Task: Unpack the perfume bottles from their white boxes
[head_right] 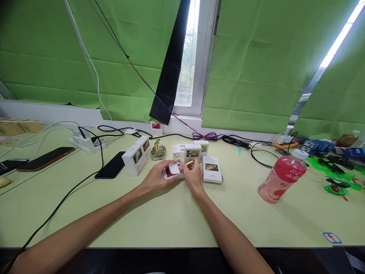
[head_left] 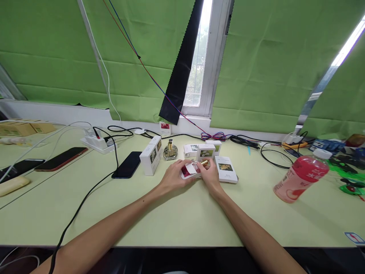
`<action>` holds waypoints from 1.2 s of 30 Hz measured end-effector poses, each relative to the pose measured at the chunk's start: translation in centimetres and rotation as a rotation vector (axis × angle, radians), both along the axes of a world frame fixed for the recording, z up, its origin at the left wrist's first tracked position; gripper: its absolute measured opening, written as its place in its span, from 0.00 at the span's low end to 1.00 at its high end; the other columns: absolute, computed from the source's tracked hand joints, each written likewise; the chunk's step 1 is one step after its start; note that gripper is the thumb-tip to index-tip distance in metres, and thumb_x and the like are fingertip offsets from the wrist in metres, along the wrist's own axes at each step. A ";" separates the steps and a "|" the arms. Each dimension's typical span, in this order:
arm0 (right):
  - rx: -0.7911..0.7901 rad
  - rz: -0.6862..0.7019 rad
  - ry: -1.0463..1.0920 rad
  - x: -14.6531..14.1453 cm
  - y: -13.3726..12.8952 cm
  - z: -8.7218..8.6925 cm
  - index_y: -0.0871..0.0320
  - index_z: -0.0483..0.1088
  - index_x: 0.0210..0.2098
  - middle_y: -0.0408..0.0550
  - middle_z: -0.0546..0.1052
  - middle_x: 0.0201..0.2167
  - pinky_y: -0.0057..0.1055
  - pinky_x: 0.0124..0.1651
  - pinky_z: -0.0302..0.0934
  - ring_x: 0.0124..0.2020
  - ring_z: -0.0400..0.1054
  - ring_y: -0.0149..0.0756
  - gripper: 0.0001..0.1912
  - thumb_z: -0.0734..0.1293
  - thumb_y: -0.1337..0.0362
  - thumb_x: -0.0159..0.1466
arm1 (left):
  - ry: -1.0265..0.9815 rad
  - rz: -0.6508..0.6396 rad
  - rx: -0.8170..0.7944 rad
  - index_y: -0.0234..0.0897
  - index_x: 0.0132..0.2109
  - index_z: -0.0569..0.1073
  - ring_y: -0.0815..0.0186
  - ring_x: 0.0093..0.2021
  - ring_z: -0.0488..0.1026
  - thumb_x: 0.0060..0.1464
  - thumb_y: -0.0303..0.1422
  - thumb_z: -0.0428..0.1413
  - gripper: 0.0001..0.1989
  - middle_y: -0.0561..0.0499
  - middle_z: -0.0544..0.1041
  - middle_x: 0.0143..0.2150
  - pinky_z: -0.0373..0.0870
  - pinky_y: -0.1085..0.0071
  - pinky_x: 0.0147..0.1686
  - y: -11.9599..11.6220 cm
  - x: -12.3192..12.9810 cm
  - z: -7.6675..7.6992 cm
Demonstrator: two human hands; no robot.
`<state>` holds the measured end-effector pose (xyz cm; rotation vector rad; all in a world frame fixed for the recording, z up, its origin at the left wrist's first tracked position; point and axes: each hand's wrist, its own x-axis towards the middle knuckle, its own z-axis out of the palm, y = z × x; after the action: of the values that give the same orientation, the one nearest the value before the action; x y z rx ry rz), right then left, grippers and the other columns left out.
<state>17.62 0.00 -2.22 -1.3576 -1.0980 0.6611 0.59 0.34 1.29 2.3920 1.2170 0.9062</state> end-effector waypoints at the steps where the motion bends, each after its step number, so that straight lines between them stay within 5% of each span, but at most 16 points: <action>1: -0.021 0.007 0.004 0.0 -0.1 0.1 0.55 0.68 0.45 0.47 0.80 0.30 0.34 0.33 0.66 0.33 0.76 0.44 0.22 0.69 0.50 0.56 | 0.000 -0.001 -0.002 0.43 0.56 0.73 0.55 0.45 0.75 0.47 0.44 0.65 0.29 0.47 0.77 0.47 0.70 0.62 0.45 0.0 0.0 0.0; 19: -0.087 0.049 -0.010 -0.2 -0.5 1.0 0.56 0.72 0.43 0.47 0.79 0.29 0.31 0.29 0.64 0.30 0.73 0.40 0.20 0.68 0.51 0.55 | -0.015 -0.105 -0.008 0.44 0.58 0.71 0.56 0.49 0.75 0.46 0.44 0.66 0.32 0.48 0.77 0.52 0.71 0.61 0.49 0.0 -0.3 -0.2; 36: -0.064 0.020 -0.020 -0.3 -0.6 0.9 0.55 0.67 0.38 0.47 0.79 0.29 0.32 0.30 0.64 0.30 0.74 0.41 0.17 0.69 0.51 0.55 | -0.013 0.038 0.014 0.44 0.55 0.73 0.54 0.46 0.75 0.45 0.44 0.65 0.29 0.47 0.78 0.47 0.70 0.61 0.45 -0.2 0.2 -0.2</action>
<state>17.31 -0.59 -1.29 -1.4119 -1.1157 0.7038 0.79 0.11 1.10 2.3773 1.2587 0.9432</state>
